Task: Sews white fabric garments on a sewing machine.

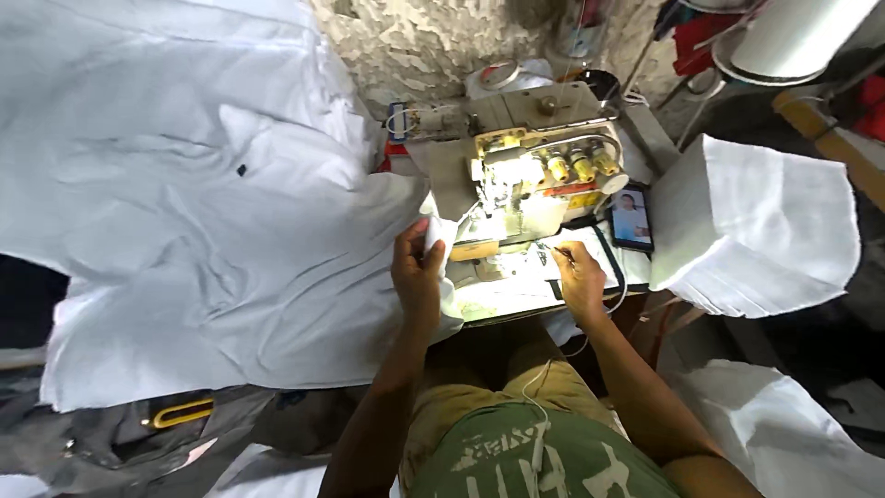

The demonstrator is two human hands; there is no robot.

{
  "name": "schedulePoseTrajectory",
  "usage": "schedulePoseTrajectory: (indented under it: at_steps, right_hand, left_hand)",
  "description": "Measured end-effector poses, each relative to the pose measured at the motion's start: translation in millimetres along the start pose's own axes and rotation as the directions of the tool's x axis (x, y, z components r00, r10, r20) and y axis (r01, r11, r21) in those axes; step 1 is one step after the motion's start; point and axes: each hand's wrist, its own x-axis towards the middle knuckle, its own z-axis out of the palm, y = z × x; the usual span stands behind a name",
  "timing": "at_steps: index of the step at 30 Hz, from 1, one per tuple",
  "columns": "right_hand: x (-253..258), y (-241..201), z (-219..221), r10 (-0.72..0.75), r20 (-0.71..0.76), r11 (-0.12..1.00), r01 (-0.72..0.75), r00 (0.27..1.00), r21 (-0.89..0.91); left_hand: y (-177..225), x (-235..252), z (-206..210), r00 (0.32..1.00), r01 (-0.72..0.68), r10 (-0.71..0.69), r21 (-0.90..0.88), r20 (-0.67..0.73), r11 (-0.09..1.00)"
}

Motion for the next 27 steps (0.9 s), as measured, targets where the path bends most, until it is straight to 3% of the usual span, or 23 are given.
schedulePoseTrajectory:
  at_steps: [3,6,10,16,18,20,22,24,27]
  right_hand:
    - [18,-33,1,-0.148,0.045,0.986,0.144,0.988,0.08]
    - [49,-68,15,-0.242,0.162,0.969,0.246,0.957,-0.006]
    - [75,-94,37,-0.256,0.27,0.952,0.29,0.928,-0.095]
    - [68,-88,30,-0.225,0.285,0.97,0.241,0.932,-0.022]
    - [56,-67,19,-0.219,0.259,0.975,0.221,0.941,0.023]
    - [42,-40,3,-0.177,0.258,0.981,0.19,0.95,-0.028]
    - [30,-14,-10,-0.095,0.274,0.977,0.142,0.957,-0.158]
    - [20,12,-14,-0.029,0.303,0.949,0.121,0.953,-0.291]
    - [5,34,-8,0.001,0.313,0.924,0.119,0.95,-0.364]
  left_hand:
    - [4,-4,2,1.0,0.007,-0.007,-0.01,0.006,1.0]
    - [7,-7,5,1.0,-0.003,0.003,-0.027,0.005,1.0]
    - [10,-12,7,1.0,-0.009,0.009,-0.001,0.023,1.0]
    - [9,-8,-15,0.967,-0.099,0.058,0.156,0.248,0.983]
    - [13,5,-43,0.95,-0.224,0.13,0.333,0.283,0.916]
    - [10,29,-84,0.939,-0.344,0.28,0.512,0.2,0.787]
    - [2,61,-138,0.896,-0.374,0.439,0.647,0.068,0.664]
    - [-1,93,-196,0.887,-0.241,0.455,0.763,-0.076,0.599]
    - [-4,134,-271,0.898,0.013,0.355,0.823,-0.259,0.568]
